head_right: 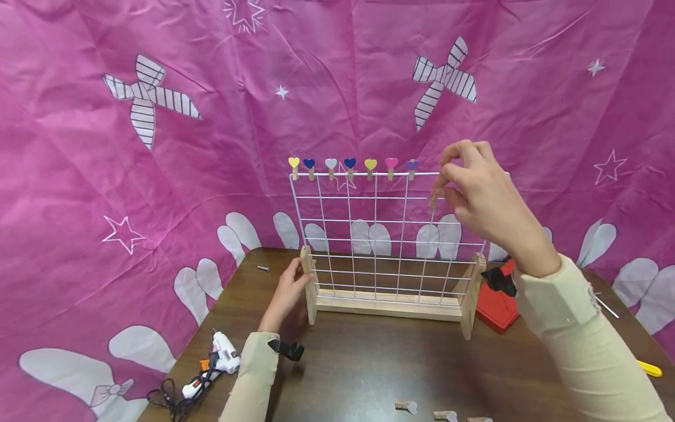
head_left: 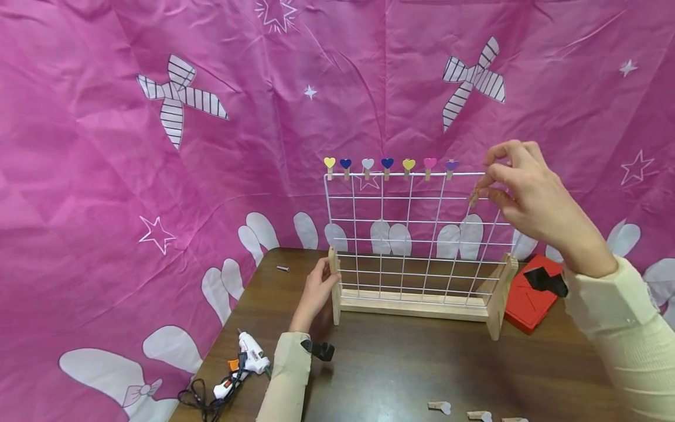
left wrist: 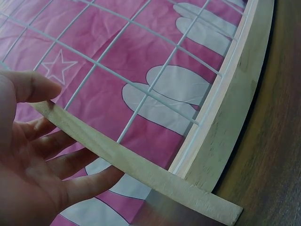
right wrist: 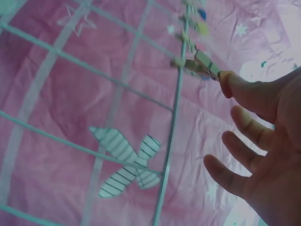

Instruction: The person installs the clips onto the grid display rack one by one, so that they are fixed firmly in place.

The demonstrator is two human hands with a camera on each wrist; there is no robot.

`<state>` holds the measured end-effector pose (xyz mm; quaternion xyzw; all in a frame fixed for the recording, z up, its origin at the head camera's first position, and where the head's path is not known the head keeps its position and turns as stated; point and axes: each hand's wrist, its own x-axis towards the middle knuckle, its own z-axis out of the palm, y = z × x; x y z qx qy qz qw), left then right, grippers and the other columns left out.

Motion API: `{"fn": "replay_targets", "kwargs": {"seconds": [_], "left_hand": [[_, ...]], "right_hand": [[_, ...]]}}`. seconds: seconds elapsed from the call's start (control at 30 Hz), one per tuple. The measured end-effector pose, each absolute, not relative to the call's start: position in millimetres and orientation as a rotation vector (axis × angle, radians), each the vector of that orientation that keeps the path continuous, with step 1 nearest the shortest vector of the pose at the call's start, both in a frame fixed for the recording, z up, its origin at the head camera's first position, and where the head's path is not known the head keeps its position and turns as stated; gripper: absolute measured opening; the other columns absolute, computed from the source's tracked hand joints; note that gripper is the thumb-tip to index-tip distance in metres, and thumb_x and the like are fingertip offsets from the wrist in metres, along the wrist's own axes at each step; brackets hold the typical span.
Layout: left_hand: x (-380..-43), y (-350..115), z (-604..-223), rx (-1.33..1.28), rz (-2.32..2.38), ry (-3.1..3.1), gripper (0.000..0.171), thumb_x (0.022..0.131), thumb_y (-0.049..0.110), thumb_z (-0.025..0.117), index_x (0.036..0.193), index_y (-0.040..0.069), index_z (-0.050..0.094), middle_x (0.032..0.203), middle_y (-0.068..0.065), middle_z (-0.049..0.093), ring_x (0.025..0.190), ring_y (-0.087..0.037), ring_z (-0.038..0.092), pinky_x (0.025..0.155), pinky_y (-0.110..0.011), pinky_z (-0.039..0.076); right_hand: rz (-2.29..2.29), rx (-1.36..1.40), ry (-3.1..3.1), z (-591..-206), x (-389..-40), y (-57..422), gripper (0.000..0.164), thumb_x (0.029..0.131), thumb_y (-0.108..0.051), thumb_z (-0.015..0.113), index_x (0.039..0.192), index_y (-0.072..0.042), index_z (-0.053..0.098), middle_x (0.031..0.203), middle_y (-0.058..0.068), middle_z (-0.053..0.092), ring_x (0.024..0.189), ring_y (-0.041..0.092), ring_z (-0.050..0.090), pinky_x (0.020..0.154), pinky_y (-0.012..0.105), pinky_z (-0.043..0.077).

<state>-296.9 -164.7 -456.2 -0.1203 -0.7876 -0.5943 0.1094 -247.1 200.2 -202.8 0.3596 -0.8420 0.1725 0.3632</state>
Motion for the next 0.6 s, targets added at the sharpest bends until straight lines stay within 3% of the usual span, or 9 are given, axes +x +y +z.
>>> {"fn": "replay_targets", "kwargs": {"seconds": [0.2, 0.37, 0.6], "left_hand": [[-282.7, -162.5, -437.9, -0.369, -1.75, -2.336, 0.038, 0.09, 0.004, 0.054, 0.126, -0.003, 0.045, 0.127, -0.022, 0.052, 0.122, -0.032, 0.046, 0.101, -0.047, 0.037], [-274.3, -161.1, -427.4, -0.392, -1.738, -2.346, 0.038, 0.09, 0.004, 0.054, 0.126, -0.006, 0.045, 0.126, -0.023, 0.052, 0.121, -0.033, 0.046, 0.101, -0.045, 0.037], [-290.9, -164.6, -451.9, -0.377, -1.73, -2.297, 0.035, 0.088, 0.002, 0.056, 0.123, 0.003, 0.049, 0.12, -0.018, 0.058, 0.114, -0.029, 0.053, 0.097, -0.043, 0.042]], "right_hand": [[0.427, 0.819, -2.248, -176.9, -265.0, 197.7, 0.013, 0.077, 0.01, 0.063, 0.077, -0.003, 0.066, 0.109, 0.013, 0.047, 0.106, 0.033, 0.034, 0.073, 0.058, 0.035], [0.424, 0.818, -2.274, -172.4, -275.7, 195.5, 0.013, 0.078, 0.008, 0.06, 0.078, -0.004, 0.066, 0.107, 0.013, 0.047, 0.106, 0.033, 0.034, 0.075, 0.057, 0.035], [0.401, 0.842, -2.317, -176.8, -281.9, 193.6, 0.015, 0.082, 0.005, 0.058, 0.085, -0.006, 0.068, 0.102, 0.013, 0.049, 0.102, 0.037, 0.038, 0.074, 0.054, 0.035]]}}
